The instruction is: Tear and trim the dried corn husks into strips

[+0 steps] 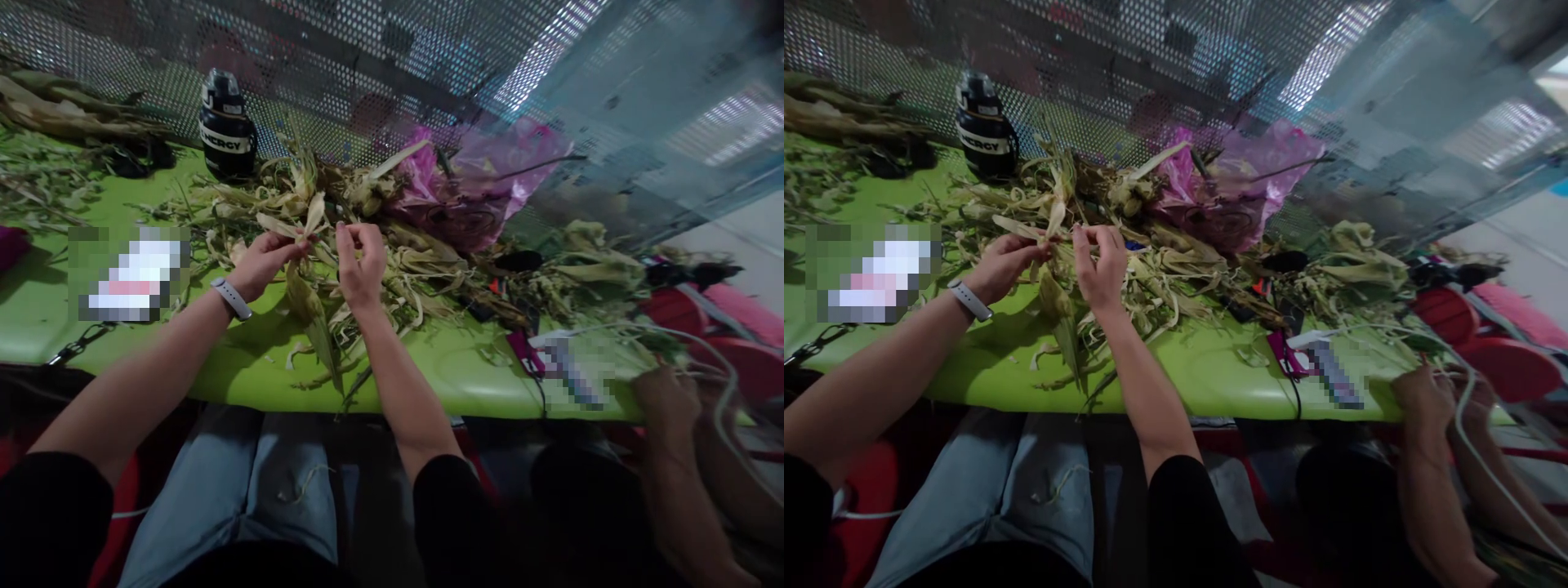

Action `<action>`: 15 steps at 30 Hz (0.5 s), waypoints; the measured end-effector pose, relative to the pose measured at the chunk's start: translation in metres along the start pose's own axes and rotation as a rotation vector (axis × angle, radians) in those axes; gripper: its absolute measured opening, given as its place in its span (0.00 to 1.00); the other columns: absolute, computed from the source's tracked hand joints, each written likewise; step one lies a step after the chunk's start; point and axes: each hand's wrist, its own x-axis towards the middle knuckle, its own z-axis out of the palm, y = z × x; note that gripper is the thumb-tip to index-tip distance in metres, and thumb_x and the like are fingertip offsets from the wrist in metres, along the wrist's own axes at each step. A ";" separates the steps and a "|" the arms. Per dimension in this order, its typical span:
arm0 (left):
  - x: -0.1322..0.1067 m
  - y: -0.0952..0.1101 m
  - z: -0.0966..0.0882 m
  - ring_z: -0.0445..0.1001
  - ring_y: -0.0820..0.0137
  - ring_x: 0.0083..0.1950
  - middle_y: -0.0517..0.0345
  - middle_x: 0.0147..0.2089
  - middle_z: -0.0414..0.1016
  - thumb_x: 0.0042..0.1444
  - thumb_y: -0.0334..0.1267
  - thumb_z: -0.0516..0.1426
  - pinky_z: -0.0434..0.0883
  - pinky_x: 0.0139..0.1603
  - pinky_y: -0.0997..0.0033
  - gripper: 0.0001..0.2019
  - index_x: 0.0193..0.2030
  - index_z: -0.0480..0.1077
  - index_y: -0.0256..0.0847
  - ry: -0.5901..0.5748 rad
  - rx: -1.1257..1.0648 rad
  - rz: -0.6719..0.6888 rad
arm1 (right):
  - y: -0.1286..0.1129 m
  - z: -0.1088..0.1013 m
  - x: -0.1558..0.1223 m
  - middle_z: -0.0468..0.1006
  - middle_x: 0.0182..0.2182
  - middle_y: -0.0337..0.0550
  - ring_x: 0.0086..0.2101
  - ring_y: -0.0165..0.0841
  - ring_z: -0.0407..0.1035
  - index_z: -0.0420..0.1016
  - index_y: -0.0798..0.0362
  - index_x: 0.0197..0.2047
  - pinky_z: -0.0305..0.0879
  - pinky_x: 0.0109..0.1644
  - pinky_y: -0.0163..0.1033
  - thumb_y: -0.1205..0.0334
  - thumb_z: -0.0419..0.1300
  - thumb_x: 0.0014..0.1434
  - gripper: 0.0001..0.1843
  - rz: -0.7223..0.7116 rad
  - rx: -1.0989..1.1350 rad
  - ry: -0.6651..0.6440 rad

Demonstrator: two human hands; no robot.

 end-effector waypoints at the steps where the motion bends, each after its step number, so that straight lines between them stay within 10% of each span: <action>1: -0.002 0.002 0.001 0.73 0.69 0.35 0.58 0.29 0.76 0.43 0.45 0.69 0.70 0.38 0.72 0.16 0.35 0.77 0.37 -0.027 0.054 0.005 | 0.004 0.001 0.003 0.72 0.36 0.43 0.44 0.35 0.67 0.71 0.50 0.34 0.64 0.50 0.40 0.40 0.52 0.63 0.22 0.031 0.035 -0.030; 15: -0.003 -0.004 0.000 0.62 0.76 0.23 0.62 0.20 0.66 0.51 0.53 0.65 0.60 0.25 0.75 0.18 0.33 0.77 0.37 -0.177 0.300 0.075 | 0.021 0.013 0.009 0.67 0.28 0.35 0.35 0.28 0.67 0.69 0.51 0.32 0.67 0.43 0.35 0.37 0.63 0.54 0.23 0.199 0.344 -0.097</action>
